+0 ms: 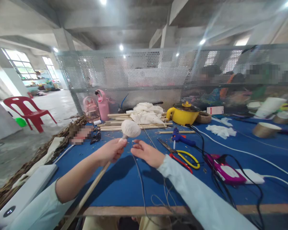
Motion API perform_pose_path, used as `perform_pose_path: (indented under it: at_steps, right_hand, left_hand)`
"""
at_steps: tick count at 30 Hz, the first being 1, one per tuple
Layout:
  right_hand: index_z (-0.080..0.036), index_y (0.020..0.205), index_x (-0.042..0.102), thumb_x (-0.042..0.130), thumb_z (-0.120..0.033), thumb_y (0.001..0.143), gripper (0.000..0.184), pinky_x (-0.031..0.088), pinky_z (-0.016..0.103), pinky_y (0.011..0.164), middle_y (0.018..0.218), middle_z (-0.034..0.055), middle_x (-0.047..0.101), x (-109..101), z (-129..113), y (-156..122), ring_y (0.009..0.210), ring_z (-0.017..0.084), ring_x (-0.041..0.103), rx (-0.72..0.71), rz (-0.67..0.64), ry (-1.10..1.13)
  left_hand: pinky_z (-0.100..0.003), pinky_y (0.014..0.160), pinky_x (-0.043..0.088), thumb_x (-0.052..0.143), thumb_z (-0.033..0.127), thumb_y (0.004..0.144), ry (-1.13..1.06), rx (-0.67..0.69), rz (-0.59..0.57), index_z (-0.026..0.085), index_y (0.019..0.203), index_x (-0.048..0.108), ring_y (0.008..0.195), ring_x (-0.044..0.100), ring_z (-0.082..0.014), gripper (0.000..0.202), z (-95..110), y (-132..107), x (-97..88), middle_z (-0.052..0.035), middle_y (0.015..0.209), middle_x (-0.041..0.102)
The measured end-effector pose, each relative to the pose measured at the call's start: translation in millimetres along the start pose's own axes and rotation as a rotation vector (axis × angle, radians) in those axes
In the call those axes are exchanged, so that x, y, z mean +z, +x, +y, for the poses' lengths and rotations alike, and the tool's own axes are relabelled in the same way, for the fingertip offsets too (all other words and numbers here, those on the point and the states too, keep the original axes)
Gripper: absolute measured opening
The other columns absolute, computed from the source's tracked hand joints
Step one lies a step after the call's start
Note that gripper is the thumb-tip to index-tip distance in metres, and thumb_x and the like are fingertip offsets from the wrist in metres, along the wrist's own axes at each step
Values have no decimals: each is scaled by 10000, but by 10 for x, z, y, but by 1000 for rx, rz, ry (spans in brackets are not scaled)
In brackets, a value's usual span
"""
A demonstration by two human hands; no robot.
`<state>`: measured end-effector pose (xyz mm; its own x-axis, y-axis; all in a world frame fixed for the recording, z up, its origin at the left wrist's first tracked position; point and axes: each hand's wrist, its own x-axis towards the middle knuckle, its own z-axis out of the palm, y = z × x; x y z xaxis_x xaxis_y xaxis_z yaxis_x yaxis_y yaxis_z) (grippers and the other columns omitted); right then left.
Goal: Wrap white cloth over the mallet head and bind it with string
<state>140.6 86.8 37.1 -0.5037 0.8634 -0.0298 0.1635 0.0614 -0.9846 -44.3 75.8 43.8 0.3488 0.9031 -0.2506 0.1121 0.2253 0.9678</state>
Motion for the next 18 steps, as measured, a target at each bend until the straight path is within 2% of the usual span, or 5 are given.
perform_pose_path:
  at_steps: [2,4,8,12,18]
  right_hand:
    - [-181,910,559,601,-658,622,558,442,291,677,863,60,605,129,96,302,748,151,579,47,-72,227]
    - [-158,804,558,505,-707,669,567,400,252,513,665,25,573,252,180,481,517,111,516,88,-103,263]
    - [-150,644,513,510,-653,704,507,247,225,415,474,-50,402,333,280,568,404,67,307,-27,175,68]
    - [-171,548,425,518,-535,758,431,238,240,458,469,-58,335,314,312,498,464,80,294,-177,300,-54]
    - [-197,534,349,515,-456,782,396,196,248,418,416,-79,288,350,343,465,390,72,251,-145,308,89]
  left_hand:
    - [-167,334,199,438,607,775,158,114,80,204,710,397,351,263,-46,411,-29,89,41,90,492,308]
    - [-184,358,227,385,606,799,259,185,131,191,658,404,366,302,-53,439,-72,152,30,73,481,336]
    - [-194,382,225,430,590,786,289,128,223,190,673,409,385,319,-55,417,-137,193,-60,68,489,365]
    - [-165,349,172,531,554,746,62,21,163,214,750,370,364,251,-38,377,-159,186,-114,96,512,325]
    - [-119,326,125,567,525,746,-333,18,29,212,774,346,361,169,-3,384,-193,144,-121,93,565,346]
